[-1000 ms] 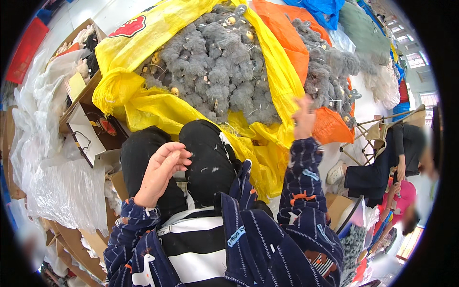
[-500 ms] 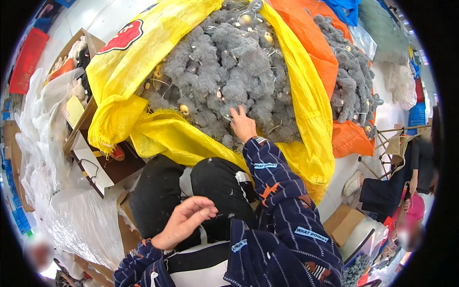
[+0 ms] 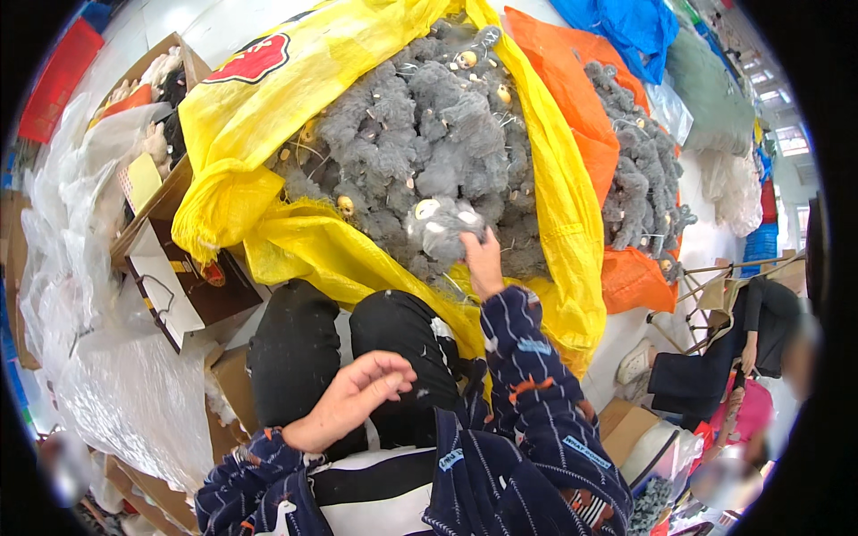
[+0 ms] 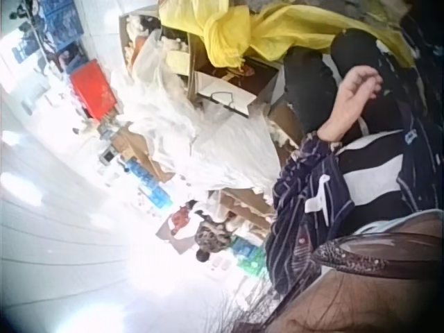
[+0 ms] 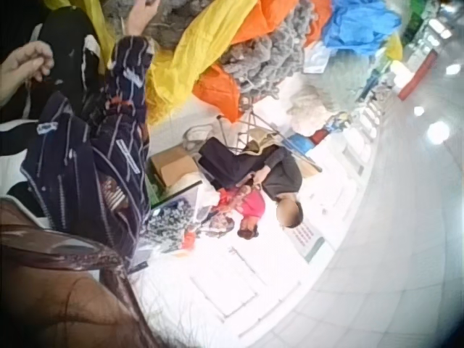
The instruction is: The person sits on the floor and repeatedly picks up small grey stuffed toys from a yellow sack. Using scissors, they trim loose threads and excess fabric from the toys' bodies and faces, then place the finished items into an orange sack.
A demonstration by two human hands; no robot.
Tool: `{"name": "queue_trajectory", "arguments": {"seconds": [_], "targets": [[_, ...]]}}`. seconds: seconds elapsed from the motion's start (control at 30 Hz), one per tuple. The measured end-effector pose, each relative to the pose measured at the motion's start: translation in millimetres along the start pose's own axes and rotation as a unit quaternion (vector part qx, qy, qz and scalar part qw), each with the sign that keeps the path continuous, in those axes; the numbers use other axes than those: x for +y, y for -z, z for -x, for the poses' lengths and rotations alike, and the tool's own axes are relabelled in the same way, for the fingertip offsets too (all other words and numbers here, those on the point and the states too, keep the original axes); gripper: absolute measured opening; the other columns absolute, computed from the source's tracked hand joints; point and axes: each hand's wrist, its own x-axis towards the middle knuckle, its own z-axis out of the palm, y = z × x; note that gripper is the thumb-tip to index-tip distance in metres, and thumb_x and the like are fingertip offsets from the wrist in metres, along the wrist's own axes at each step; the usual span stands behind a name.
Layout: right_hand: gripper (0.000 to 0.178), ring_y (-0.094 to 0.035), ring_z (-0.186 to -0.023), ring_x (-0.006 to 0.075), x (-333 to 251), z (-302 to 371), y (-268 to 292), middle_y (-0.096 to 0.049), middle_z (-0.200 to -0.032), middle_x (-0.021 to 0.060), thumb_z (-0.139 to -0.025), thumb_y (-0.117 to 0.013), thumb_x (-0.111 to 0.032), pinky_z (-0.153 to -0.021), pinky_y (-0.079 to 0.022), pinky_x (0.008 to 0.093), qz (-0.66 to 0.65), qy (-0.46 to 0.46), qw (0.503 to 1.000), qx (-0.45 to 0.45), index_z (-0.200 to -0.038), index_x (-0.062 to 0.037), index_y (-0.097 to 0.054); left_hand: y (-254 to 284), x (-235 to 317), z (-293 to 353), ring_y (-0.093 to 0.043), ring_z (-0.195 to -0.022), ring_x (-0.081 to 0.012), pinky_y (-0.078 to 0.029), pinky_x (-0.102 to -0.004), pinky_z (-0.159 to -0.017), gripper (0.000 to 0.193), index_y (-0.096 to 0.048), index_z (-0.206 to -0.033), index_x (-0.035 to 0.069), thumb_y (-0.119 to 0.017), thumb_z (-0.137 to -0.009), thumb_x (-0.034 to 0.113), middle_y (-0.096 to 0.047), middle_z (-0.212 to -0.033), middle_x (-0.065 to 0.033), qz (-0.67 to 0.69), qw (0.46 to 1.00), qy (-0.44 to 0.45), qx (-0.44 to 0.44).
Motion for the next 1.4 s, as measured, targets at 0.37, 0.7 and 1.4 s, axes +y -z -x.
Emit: {"name": "queue_trajectory", "arguments": {"seconds": [0.37,0.7,1.4], "targets": [[0.028,-0.050,-0.056,0.0077,-52.7,226.7,11.9,-0.054,-0.083,0.0034,-0.072,-0.058,-0.003,-0.053,-0.040,0.0201,0.114,0.064,0.943,-0.305,-0.099,-0.0027,-0.056,6.8,-19.5,23.6,-0.049,-0.110,-0.0192,-0.038,-0.0343,-0.093,0.044,-0.038,-0.126,0.004,-0.048,-0.088,0.025,-0.050,-0.119,-0.0073,0.178,0.983,-0.028,-0.040],[0.024,-0.048,-0.060,0.0045,-65.4,231.8,-9.5,-0.055,-0.073,-0.0017,-0.080,-0.061,-0.013,-0.054,-0.039,0.0193,0.026,0.072,0.983,-0.166,-0.099,0.0000,-0.055,-6.2,-33.9,59.8,-0.049,-0.102,-0.0118,-0.039,-0.0266,-0.089,0.049,-0.040,-0.124,0.001,-0.059,-0.083,0.019,-0.051,-0.115,-0.0061,-0.106,0.979,-0.155,-0.081],[0.019,-0.054,-0.077,0.0089,-61.2,248.0,-34.3,-0.060,-0.085,0.0011,-0.077,-0.065,-0.006,-0.071,-0.043,0.0223,0.067,0.243,0.954,-0.163,-0.094,-0.0014,-0.058,-3.3,-59.3,49.9,-0.051,-0.085,-0.0067,-0.043,-0.0220,-0.075,0.020,-0.057,-0.103,-0.002,-0.052,-0.087,0.009,-0.059,-0.095,-0.0004,-0.117,0.931,-0.312,0.149]]}}
